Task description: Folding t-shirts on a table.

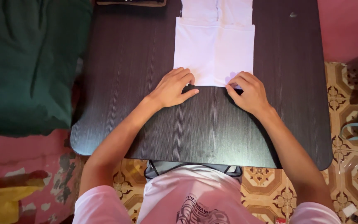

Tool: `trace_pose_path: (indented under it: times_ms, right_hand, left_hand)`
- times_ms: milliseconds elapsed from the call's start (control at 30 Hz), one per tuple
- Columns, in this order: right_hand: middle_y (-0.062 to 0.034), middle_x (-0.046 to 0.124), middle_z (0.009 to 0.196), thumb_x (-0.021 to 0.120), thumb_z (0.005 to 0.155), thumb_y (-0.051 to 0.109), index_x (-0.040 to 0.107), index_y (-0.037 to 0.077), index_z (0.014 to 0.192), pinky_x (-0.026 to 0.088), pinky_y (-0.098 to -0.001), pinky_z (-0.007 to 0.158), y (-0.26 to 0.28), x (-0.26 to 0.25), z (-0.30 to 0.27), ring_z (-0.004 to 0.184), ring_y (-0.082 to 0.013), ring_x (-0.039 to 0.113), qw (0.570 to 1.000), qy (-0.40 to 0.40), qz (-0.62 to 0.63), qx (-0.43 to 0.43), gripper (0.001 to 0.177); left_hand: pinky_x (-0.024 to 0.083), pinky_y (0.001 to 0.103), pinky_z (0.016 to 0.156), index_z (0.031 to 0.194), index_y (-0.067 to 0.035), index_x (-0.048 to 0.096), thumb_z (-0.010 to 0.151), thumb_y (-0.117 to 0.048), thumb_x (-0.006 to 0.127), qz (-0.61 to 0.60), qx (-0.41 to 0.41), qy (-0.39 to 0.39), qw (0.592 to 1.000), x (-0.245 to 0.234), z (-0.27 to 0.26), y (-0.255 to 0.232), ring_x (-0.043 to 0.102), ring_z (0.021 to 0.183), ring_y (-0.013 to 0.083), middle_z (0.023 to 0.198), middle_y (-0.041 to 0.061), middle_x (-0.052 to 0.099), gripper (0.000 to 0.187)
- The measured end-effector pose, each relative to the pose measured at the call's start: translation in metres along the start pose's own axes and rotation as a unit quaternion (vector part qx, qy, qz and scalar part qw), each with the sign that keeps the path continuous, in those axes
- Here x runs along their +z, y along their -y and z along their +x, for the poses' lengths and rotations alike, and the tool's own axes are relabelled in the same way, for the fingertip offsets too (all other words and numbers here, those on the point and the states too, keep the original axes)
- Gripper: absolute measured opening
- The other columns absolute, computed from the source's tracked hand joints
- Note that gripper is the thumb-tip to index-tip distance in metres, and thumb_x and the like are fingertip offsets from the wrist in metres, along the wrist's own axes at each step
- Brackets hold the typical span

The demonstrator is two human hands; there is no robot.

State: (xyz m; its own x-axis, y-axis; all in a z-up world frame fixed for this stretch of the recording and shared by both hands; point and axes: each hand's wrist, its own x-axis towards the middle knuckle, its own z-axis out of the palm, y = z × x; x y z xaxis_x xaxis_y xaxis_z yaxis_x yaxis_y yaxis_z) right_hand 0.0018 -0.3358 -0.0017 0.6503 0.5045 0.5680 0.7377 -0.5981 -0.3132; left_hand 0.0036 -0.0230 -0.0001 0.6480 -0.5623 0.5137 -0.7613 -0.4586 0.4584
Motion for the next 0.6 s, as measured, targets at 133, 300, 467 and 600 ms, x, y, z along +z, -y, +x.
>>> trace_pose_path:
  times_ms: [133,300,467,600]
  right_hand:
    - [-0.0068,0.062,0.08,0.078,0.092,0.01,0.071,0.007,0.09,0.055,-0.0417,0.071,0.002,-0.003,0.001,0.077,-0.0303,0.066,1.0,0.009,-0.012,0.002,0.008]
    - [-0.0059,0.06,0.075,0.078,0.091,0.01,0.07,0.008,0.09,0.054,-0.0416,0.07,0.001,-0.005,-0.002,0.074,-0.0283,0.066,0.999,0.027,-0.005,0.024,0.009]
    - [-0.0068,0.061,0.074,0.078,0.09,0.009,0.072,0.009,0.092,0.054,-0.0417,0.068,0.003,-0.018,0.005,0.073,-0.0298,0.065,0.996,0.063,0.038,0.053,0.006]
    - [-0.0089,0.067,0.076,0.077,0.087,0.008,0.075,0.009,0.094,0.055,-0.0416,0.067,0.01,-0.031,0.019,0.073,-0.0294,0.067,0.982,0.125,0.082,0.118,0.007]
  left_hand:
    - [0.051,0.042,0.074,0.077,-0.011,0.055,0.099,-0.036,0.068,0.013,0.005,0.007,1.0,0.006,-0.001,0.005,0.059,0.073,0.0281,0.072,0.005,0.05,0.036]
    - [0.05,0.041,0.071,0.07,-0.009,0.053,0.104,-0.04,0.061,0.06,0.017,0.027,0.998,0.003,-0.001,0.003,0.059,0.068,0.0289,0.066,0.007,0.052,0.046]
    - [0.05,0.042,0.071,0.068,-0.009,0.054,0.103,-0.044,0.06,0.044,-0.019,0.054,0.997,-0.005,0.004,-0.005,0.061,0.069,0.03,0.065,0.008,0.053,0.049]
    - [0.052,0.044,0.073,0.068,-0.009,0.058,0.104,-0.049,0.054,0.044,-0.068,0.152,0.985,-0.013,0.013,-0.003,0.065,0.071,0.032,0.066,0.011,0.058,0.054]
